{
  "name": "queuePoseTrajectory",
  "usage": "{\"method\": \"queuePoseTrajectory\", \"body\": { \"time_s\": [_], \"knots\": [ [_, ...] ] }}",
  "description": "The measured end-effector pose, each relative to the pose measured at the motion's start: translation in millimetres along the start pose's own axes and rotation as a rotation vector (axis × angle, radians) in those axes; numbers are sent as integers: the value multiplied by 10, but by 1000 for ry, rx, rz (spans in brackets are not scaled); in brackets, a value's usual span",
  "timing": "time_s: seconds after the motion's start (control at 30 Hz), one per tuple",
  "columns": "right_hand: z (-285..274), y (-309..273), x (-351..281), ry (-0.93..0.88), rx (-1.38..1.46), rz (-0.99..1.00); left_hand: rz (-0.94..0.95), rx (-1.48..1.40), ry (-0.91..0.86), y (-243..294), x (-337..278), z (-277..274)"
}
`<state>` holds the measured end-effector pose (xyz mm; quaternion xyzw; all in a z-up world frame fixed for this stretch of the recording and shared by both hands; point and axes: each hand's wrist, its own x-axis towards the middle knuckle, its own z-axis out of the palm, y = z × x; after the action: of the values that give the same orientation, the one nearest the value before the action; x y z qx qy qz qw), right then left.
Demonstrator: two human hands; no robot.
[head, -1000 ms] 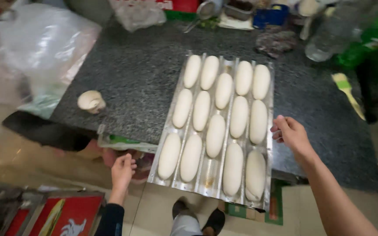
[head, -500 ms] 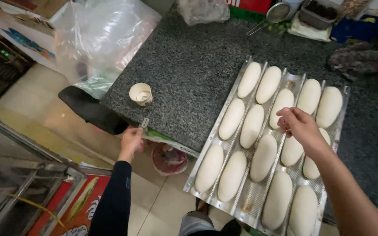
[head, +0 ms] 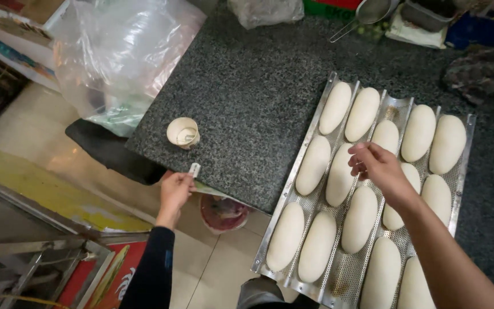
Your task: The recorder takes a tray of dough rolls from a proofer rack, scores the top of each roll with a small blade, and then places the tray back into the rack.
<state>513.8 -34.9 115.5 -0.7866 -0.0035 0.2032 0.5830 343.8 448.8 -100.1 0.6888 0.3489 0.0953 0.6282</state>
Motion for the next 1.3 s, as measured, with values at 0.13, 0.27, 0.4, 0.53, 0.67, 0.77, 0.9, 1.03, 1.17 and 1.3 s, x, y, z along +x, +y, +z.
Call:
{"method": "queuePoseTrajectory", "body": {
  "time_s": [0.13, 0.27, 0.4, 0.53, 0.67, 0.77, 0.9, 1.03, 1.17, 1.3],
  "knots": [
    [71, 34, -84, 25, -12, 11, 160, -59, -141, 686, -616, 598],
    [130, 2, -351, -85, 12, -70, 295, -33, -400, 1497, -1427, 1241],
    [52, -64, -755, -201, -7, -102, 359, 9, -553, 1940, -2042, 1732],
    [-235, 142, -1005, -220, 31, -95, 447, 104, -622, 2089, -2417, 2113],
    [-525, 293, -1255, -206, 8, -101, 468, 124, -686, 2158, -2760, 2385],
    [-715, 468, -1371, -186, -3, -90, 462, 147, -694, 2132, -2994, 2534],
    [-913, 613, -1476, -199, 37, -211, 469, 155, -681, 2063, -3161, 2726],
    [-1040, 655, -1568, -187, 67, -174, 498, 151, -678, 2008, -3263, 2843],
    [-1072, 696, -1507, -183, 62, -187, 544, 157, -646, 1949, -3232, 2927],
    [-1068, 680, -1352, -232, 131, -163, 536, 165, -634, 1962, -3144, 2969]
  ]
}}
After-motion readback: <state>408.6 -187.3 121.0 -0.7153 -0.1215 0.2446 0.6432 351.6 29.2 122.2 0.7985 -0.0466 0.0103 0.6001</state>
